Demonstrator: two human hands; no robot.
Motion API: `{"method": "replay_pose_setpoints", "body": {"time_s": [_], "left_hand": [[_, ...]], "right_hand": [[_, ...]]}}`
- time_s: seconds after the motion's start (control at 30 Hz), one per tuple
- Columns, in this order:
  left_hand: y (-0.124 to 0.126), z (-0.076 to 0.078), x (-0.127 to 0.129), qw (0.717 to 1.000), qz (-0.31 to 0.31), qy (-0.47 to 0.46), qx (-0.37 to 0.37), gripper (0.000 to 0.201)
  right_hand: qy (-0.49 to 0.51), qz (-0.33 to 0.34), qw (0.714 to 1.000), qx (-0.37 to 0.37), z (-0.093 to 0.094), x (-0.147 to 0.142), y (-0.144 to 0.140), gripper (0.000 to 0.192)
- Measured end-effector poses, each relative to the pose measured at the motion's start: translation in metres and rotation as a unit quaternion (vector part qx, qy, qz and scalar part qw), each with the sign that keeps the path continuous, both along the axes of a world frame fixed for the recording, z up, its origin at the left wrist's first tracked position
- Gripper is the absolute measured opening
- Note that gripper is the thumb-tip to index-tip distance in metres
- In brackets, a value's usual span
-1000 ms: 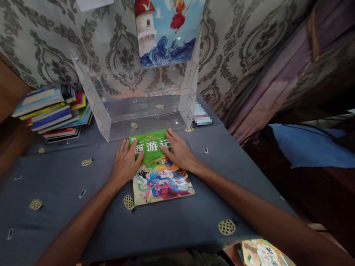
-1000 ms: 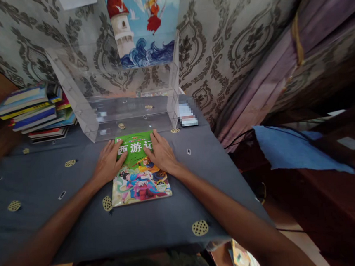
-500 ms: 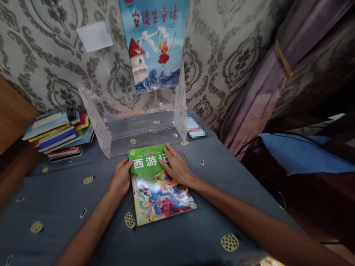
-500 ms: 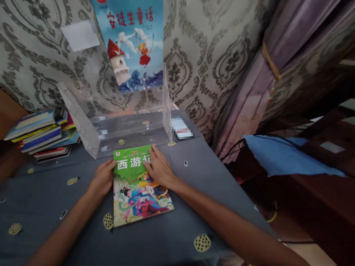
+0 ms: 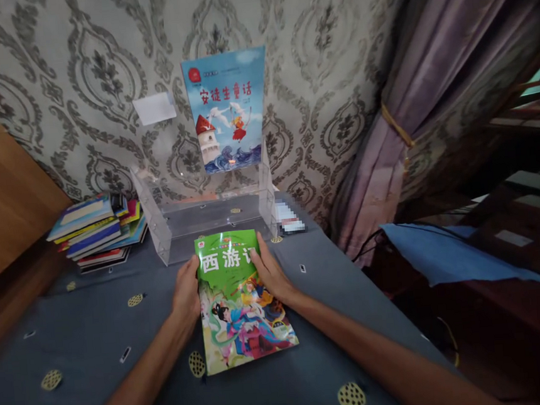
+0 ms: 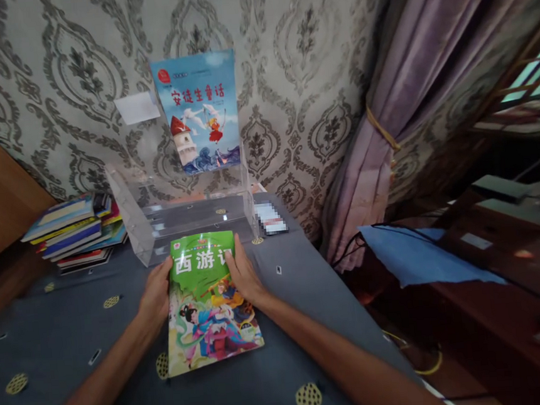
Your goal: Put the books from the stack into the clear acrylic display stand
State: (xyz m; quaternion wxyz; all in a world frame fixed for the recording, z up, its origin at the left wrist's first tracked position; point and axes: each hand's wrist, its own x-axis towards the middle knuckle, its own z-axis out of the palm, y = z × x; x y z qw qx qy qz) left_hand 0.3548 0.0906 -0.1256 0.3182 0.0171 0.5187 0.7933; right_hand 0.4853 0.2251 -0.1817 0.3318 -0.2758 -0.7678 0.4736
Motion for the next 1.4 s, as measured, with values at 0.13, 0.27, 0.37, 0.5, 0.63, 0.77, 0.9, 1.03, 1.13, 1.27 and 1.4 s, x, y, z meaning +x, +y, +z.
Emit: {"method": "replay_pose_setpoints", "body": {"time_s": [0.13,0.27,0.37,0.5,0.63,0.77,0.9,1.03,1.13,1.27,1.4], "left_hand": [[0.001,0.012,0.003,0.998,-0.026,0.054,0.036,0.021],[0.0,0.018,0.002,0.995,-0.028,0.091,0.015,0.023],[-0.003,0.017,0.005,0.996,-0.067,0.061,-0.018,0.024],[-0.003,0.018,0.02,0.995,-0.099,-0.002,-0.022,0.031],[0.001,0.026,0.037,0.993,-0.113,-0.02,0.025,0.037],[0.006,0.032,0.043,0.989,-0.138,-0.039,0.039,0.04],[0.01,0.024,0.035,0.985,-0.162,-0.051,0.036,0.047],[0.013,0.009,0.025,0.978,-0.194,-0.042,0.061,0.056],[0.013,0.001,0.021,0.971,-0.22,-0.058,0.078,0.061],[0.012,0.0,0.017,0.971,-0.213,-0.086,0.065,0.06],[0.011,0.003,0.015,0.964,-0.225,-0.113,0.087,0.06]], "right_hand": [[0.1,0.007,0.986,-0.131,0.023,0.003,-0.006,0.061],[0.182,-0.011,0.97,-0.16,0.037,0.005,-0.008,0.047],[0.216,-0.037,0.965,-0.147,0.04,0.007,-0.004,0.045],[0.252,-0.034,0.949,-0.185,0.046,0.008,0.0,0.044],[0.29,0.021,0.904,-0.312,0.056,0.006,-0.009,0.046],[0.301,0.074,0.876,-0.369,0.066,0.007,-0.021,0.047],[0.307,0.07,0.877,-0.362,0.07,0.008,-0.025,0.049],[0.329,0.052,0.874,-0.353,0.07,0.007,-0.026,0.048],[0.34,0.07,0.87,-0.351,0.072,0.008,-0.028,0.046],[0.339,0.091,0.87,-0.346,0.077,0.011,-0.028,0.05],[0.315,0.117,0.881,-0.333,0.078,0.014,-0.028,0.056]]}}
